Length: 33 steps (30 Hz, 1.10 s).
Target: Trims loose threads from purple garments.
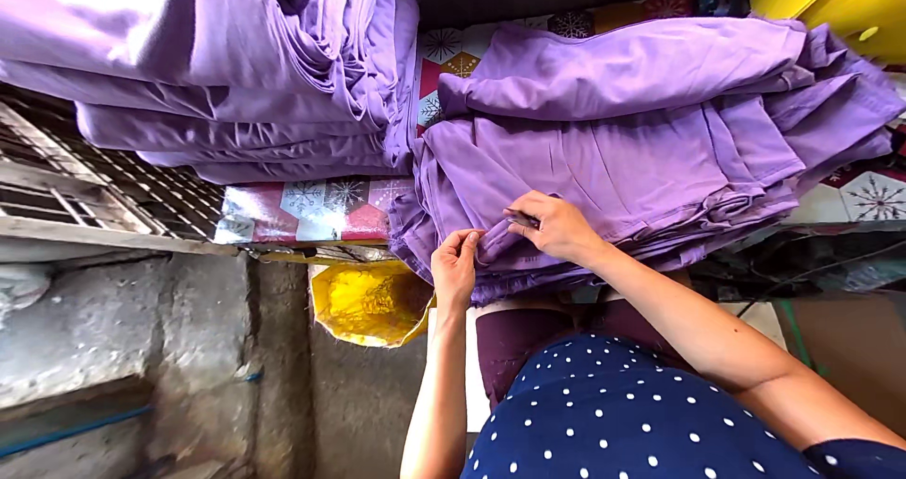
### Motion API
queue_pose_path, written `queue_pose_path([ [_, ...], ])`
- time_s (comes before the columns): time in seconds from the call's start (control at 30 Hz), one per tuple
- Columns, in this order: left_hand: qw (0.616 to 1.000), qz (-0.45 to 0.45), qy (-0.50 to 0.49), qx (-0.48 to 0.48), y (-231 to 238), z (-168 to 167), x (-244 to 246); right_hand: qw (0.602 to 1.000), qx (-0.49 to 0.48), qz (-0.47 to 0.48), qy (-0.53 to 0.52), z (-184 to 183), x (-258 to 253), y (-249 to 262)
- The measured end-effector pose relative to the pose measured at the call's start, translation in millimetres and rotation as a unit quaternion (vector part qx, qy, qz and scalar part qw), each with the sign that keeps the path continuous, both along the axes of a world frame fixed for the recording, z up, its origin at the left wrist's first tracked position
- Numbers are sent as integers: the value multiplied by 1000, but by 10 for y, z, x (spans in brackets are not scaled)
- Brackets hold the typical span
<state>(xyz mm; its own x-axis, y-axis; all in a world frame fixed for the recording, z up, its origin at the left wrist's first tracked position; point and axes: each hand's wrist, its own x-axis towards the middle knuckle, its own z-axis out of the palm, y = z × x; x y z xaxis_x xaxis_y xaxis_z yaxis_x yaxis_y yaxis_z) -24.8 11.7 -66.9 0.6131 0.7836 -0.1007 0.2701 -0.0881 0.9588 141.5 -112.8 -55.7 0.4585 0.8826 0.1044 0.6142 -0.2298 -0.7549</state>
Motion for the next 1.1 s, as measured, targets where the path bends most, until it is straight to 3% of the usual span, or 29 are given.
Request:
queue_pose_path([
  [0.1,999,35,3,37,16,14,-34,997,-72,-2,32,-140,36,63],
  [0.3,968,48,-134,-209,-43,183,-37,996,-82,0,35,-128,52,82],
  [0.37,983,3,-109,-148,19,145,-77,996,-85,2,36,-141,60,83],
  [0.43,997,-71,-8,30,123,133,-146,995,-89,7,40,-155,82,80],
  [0.5,968,-115,99,199,160,183,-179,996,-78,14,41,-172,100,61],
  [0.57,943,-128,141,273,163,187,-196,999,-31,17,20,-182,69,32],
  [0.7,940,-118,118,298,161,172,-210,993,71,88,-31,-123,-34,44],
  [0.83,955,-114,74,264,98,153,-194,979,-18,202,-23,-42,-8,96],
  [1.1,960,-121,12,251,8,68,-169,972,-33,233,-20,-44,99,187],
])
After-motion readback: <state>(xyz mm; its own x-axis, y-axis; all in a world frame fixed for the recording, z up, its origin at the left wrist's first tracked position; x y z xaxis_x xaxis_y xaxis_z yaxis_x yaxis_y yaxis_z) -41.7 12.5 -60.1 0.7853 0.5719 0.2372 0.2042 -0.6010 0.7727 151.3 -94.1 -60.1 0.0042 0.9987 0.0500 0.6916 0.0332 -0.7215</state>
